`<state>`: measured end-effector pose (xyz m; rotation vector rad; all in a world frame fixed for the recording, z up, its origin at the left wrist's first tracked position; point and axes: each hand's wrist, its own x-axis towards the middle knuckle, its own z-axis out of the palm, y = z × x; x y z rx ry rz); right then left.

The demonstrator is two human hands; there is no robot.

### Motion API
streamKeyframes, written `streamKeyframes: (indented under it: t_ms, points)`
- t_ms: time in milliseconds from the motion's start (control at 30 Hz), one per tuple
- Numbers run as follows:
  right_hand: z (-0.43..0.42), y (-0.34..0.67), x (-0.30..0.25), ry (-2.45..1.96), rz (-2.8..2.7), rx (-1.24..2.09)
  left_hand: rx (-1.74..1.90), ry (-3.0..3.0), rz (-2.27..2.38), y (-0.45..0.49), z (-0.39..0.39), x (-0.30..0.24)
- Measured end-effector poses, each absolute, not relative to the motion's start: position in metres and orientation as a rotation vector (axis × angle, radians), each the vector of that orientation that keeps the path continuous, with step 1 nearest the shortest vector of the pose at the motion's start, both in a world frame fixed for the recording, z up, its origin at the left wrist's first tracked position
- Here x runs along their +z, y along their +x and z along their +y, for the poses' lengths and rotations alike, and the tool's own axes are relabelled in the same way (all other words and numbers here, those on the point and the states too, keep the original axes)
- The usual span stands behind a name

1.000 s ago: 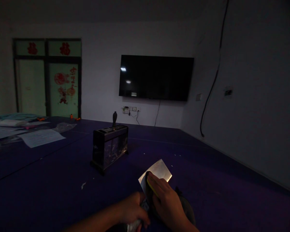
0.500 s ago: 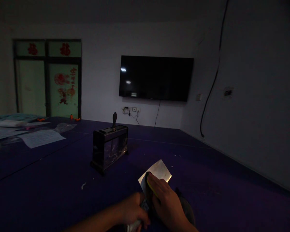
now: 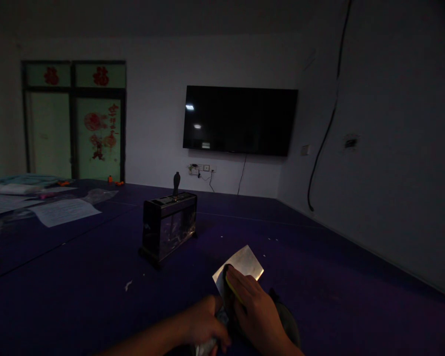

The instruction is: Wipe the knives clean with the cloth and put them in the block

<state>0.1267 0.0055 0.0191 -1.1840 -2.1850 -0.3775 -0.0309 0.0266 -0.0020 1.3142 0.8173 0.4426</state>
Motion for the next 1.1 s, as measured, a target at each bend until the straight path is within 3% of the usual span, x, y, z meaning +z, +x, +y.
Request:
streamKeyframes:
  t_ms: [1100]
  points:
    - [0.0080,0.1280,0.0159,-1.155,-2.191,-0.366,0.480,1.340,0.828,-0.0312,0.0229,0.0019]
